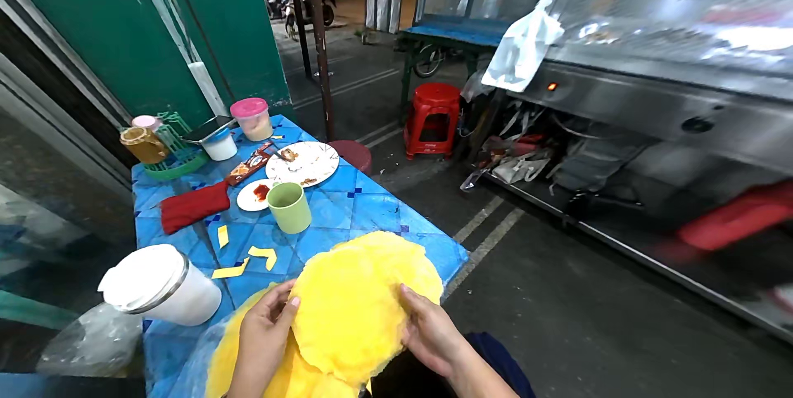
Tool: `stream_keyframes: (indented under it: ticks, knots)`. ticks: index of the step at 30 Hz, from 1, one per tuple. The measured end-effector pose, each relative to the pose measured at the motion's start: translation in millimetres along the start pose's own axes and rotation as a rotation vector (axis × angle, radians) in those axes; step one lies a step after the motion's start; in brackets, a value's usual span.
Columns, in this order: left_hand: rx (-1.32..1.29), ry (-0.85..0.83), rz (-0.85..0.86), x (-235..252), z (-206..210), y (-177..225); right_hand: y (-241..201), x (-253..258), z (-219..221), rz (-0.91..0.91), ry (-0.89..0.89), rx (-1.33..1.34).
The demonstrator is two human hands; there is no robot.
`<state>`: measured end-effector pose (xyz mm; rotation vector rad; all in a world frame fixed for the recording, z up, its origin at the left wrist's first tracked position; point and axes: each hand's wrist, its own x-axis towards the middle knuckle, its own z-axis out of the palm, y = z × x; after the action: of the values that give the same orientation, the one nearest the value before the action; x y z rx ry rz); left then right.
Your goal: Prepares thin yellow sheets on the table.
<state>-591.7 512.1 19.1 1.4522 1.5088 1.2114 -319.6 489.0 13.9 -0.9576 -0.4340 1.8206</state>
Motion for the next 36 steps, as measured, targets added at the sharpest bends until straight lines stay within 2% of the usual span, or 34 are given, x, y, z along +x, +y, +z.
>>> stream_keyframes:
  ticks: [2,5,10,14,22,26,30,36]
  knots:
    - [0.17,0.035,0.071,-2.6,2.1,-2.7,0.4,-0.4,-0.5,-0.001,-0.002,-0.001]
    - [0.346,0.003,0.2,-17.4,17.3,8.5,-0.2,-0.9,-1.0,0.001,-0.024,0.002]
    - [0.259,-0.24,0.264,-40.4,65.1,20.8,0.6,1.1,-4.4,0.012,-0.083,0.016]
    - [0.219,-0.274,0.321,-39.1,90.4,22.0,2.0,1.1,-5.5,0.002,-0.121,0.064]
    - [0.165,-0.266,0.237,-24.7,93.7,32.8,5.8,2.3,-9.5,-0.019,-0.196,0.074]
    - [0.151,-0.229,0.21,-16.8,91.5,33.9,9.4,3.4,-12.6,-0.086,-0.258,0.041]
    - [0.192,-0.193,0.199,-4.6,85.8,32.7,9.7,0.8,-9.0,-0.106,-0.198,-0.022]
    - [0.362,-0.323,0.214,-9.0,86.4,41.9,5.3,0.3,-12.3,-0.048,-0.316,-0.01]
